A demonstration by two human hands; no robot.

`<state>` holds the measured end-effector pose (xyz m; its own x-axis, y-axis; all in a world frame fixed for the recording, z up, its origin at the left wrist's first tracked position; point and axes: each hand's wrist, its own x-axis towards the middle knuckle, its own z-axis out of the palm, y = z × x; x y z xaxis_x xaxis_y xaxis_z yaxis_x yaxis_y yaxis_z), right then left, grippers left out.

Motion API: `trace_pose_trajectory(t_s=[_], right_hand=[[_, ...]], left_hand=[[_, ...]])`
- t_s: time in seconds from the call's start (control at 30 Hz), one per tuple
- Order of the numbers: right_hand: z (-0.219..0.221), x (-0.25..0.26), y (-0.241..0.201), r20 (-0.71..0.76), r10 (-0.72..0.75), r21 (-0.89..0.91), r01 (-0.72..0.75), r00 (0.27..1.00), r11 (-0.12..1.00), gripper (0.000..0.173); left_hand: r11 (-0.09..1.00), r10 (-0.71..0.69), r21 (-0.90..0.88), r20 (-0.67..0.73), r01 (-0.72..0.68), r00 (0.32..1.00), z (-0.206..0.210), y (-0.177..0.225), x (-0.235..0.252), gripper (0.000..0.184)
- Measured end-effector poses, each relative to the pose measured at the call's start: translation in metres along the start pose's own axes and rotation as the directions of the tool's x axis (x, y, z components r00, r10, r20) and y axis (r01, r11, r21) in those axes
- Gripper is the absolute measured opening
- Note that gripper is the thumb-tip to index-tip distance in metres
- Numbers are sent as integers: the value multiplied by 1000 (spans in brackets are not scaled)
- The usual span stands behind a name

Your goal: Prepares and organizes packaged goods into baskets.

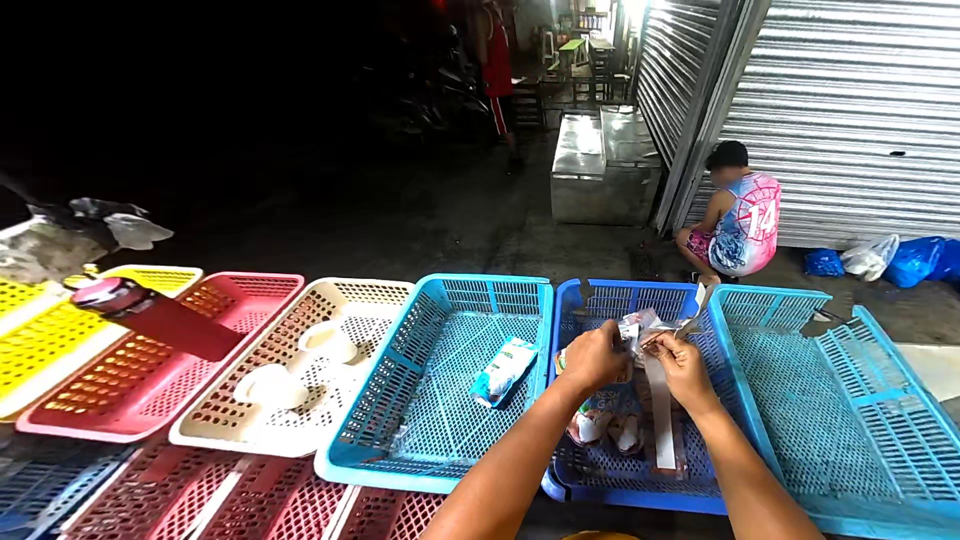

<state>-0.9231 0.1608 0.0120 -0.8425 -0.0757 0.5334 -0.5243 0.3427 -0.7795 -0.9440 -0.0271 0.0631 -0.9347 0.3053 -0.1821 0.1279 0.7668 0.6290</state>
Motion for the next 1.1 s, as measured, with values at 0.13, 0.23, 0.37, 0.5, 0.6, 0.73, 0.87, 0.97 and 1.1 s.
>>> trace_pose_trajectory(t_s=[0.13, 0.23, 0.37, 0.5, 0.6, 0.73, 0.87, 0.97, 1.1], right_hand=[[-5, 6, -4, -12, -25, -45, 24, 1000, 999, 20], [-5, 7, -4, -5, -11, -33, 11, 1000, 999, 19], [-7, 6, 0, 0, 8, -19, -8, 1000, 1000, 17], [-9, 4, 0, 16, 9, -6, -9, 1000, 1000, 17], [-9, 3, -4, 6, 20, -9, -20, 1000, 1000, 17], [-7, 3, -7, 9, 23, -23, -22, 1000, 999, 17], [-6, 2, -5, 6, 18, -20, -18, 1000, 1000, 16], [-8, 2, -6, 7, 21, -24, -21, 1000, 1000, 17], [-11, 1, -7, 16, 28, -34, -27, 999, 999, 17]], left_hand=[[997, 11, -77, -49, -15, 999, 19, -19, -7, 41], [995, 21, -99, -54, -27, 998, 28, -21, -13, 39], [990, 93, -93, -145, -108, 985, 29, -28, -20, 34], [975, 61, -179, -365, -134, 929, 7, -72, -23, 31], [969, -185, -215, -282, 126, 941, -20, -126, -20, 29], [940, -340, -53, -222, 337, 914, -28, -182, -14, 28], [937, -330, 48, -195, 345, 924, -5, -198, 7, 36], [917, -345, 161, -139, 365, 928, 17, -203, 24, 50], [846, -411, 324, -112, 424, 905, 33, -203, 41, 65]])
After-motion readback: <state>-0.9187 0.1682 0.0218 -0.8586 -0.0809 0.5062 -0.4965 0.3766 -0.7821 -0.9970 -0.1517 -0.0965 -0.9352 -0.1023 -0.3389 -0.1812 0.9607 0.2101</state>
